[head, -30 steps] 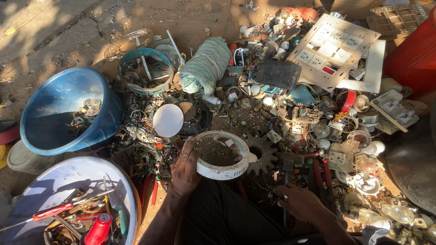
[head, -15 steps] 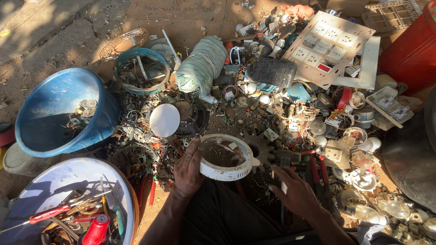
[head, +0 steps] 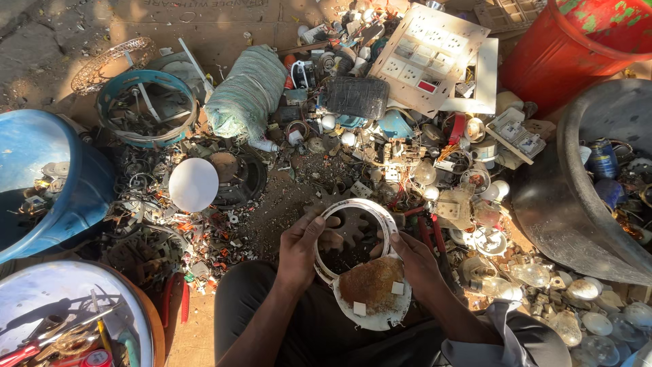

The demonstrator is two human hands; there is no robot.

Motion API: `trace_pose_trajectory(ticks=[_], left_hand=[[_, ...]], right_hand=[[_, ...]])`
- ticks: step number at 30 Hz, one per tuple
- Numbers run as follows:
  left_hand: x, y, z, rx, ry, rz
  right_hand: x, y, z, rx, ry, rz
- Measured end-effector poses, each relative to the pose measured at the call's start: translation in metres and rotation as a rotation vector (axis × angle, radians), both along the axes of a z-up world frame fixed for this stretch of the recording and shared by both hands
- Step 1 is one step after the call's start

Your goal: The person sits on the ground and dismantles a white circular electronic component using a hammer and pliers. They repeatedly strike the component to break it apart and then use pliers to pull out wires and separate internal parts.

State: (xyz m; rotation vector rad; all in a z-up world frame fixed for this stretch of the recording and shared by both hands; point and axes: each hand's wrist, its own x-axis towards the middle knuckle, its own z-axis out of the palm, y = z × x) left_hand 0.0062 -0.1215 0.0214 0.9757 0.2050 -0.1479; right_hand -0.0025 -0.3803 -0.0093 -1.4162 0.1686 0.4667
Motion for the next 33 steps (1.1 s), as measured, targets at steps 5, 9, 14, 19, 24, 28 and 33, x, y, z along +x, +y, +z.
trace_pose_trajectory(ticks=[5,9,14,19,24,28,33], left_hand=[[0.004,-0.003,0.001,-0.077,0.080,0.002],[0.006,0.000,-0.001,-0.088,0.076,0.001],[-0.004,-0.008,-0.030,-0.148,0.249,0.041],[0.000,0.000,-0.079,0.076,0.342,0.161],[0.026,0.016,-0.099,0.254,0.540,0.240],[0.032,0.017,-0.091,0.257,0.579,0.245],[0.036,0.018,-0.088,0.339,0.687,0.245]], right_hand=[[0.001,0.000,0.005,0.073,0.224,-0.060],[0.004,0.003,0.003,0.041,0.216,-0.050],[0.004,0.004,-0.020,0.032,0.287,-0.168],[0.004,0.002,-0.054,-0.309,0.247,0.064],[0.001,0.003,-0.073,-1.206,0.050,0.470],[-0.004,0.009,-0.083,-1.137,-0.001,0.543],[0.003,0.006,-0.101,-0.992,-0.015,0.230]])
